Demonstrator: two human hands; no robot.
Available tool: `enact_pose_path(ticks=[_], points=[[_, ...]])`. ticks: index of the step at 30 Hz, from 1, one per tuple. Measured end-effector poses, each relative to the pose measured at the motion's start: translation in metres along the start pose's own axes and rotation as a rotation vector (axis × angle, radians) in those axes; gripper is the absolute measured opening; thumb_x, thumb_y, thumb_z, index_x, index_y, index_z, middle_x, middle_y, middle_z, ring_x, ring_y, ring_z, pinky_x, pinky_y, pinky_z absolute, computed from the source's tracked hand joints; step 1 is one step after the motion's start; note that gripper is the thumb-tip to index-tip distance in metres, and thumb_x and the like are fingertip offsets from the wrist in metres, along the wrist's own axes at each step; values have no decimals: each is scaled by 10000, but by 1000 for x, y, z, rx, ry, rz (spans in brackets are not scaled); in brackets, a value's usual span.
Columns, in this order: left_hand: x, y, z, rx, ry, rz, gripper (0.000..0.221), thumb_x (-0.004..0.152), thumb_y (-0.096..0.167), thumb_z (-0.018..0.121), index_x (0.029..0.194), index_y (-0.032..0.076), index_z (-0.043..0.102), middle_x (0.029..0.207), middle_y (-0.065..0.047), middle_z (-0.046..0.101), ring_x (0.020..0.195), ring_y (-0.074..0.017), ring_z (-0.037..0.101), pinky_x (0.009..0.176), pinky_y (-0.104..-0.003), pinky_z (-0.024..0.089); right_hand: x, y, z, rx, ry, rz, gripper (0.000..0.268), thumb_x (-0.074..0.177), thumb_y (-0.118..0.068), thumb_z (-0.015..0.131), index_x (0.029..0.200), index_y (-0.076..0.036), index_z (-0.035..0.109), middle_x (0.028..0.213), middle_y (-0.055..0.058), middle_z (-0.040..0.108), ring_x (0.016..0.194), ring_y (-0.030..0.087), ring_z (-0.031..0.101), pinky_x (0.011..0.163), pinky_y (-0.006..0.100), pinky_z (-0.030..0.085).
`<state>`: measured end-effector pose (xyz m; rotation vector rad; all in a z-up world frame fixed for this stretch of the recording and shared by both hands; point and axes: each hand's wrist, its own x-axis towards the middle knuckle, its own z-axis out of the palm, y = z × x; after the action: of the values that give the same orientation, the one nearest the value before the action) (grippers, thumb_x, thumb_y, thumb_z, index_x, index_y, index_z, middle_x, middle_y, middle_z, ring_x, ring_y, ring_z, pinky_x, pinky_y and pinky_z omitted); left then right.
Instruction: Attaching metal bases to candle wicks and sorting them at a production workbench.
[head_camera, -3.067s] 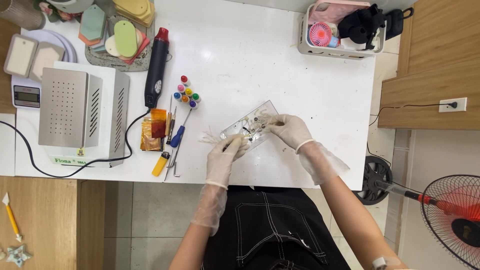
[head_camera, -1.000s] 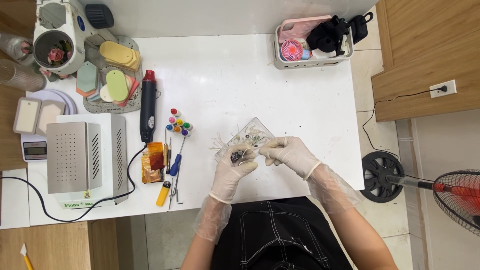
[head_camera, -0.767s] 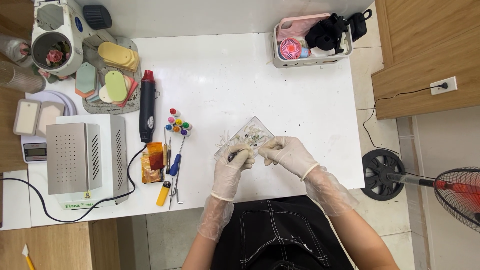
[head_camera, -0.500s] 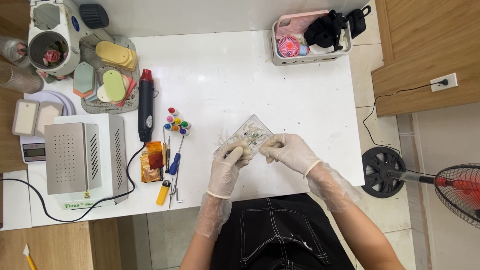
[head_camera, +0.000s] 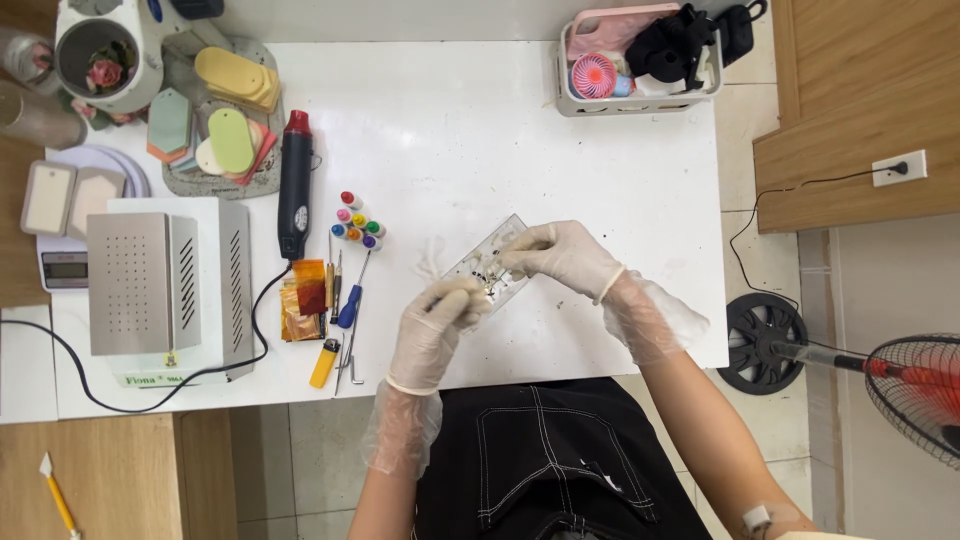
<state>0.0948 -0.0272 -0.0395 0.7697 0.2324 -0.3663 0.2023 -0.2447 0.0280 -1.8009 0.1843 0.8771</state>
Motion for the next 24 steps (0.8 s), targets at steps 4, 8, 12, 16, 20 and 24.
enact_pose_path(ticks=[4, 8, 12, 16, 20, 24], points=[[1, -3, -17, -60, 200, 63, 326, 967, 204, 713, 1205, -16, 683, 1070, -133, 748, 991, -206, 727, 903, -306, 578, -6, 9, -3, 61, 11, 30, 252, 790, -250, 826, 941, -48, 810, 766, 59, 752, 696, 121, 664, 694, 254, 540], [-5, -2, 3, -75, 94, 122, 377, 947, 220, 714, 1245, -6, 664, 1132, -111, 752, 1058, -186, 721, 950, -292, 590, -9, 21, 3, 156, -31, 91, 247, 791, -266, 836, 894, -44, 803, 715, 42, 735, 669, 113, 653, 652, 245, 514], [-5, -13, 33, 164, 210, 150, 417, 844, 65, 789, 1232, 22, 642, 1121, -101, 726, 1042, -174, 708, 923, -284, 605, -14, 21, 14, 145, -44, 152, 254, 779, -275, 845, 894, -55, 798, 710, 40, 737, 663, 106, 641, 638, 240, 493], [-5, -11, 48, 193, 336, 124, 293, 892, 31, 759, 1179, 11, 704, 1031, -112, 743, 919, -156, 708, 830, -264, 604, -17, 16, 19, 102, -22, 204, 257, 768, -289, 846, 897, -73, 794, 705, 42, 740, 664, 108, 655, 653, 237, 509], [-2, -25, 27, -18, 301, 198, 179, 954, 37, 728, 1119, -30, 717, 981, -133, 762, 859, -171, 726, 802, -277, 614, -14, 20, 17, 83, 2, 215, 232, 774, -268, 840, 886, -71, 787, 716, 57, 743, 679, 125, 672, 683, 261, 536], [-11, -15, 21, 75, 212, 82, 205, 916, 28, 719, 1115, -20, 732, 952, -164, 772, 821, -207, 747, 728, -286, 608, -9, 13, 15, 126, 11, 152, 221, 780, -238, 840, 886, -53, 784, 759, 69, 748, 710, 135, 687, 718, 275, 562]])
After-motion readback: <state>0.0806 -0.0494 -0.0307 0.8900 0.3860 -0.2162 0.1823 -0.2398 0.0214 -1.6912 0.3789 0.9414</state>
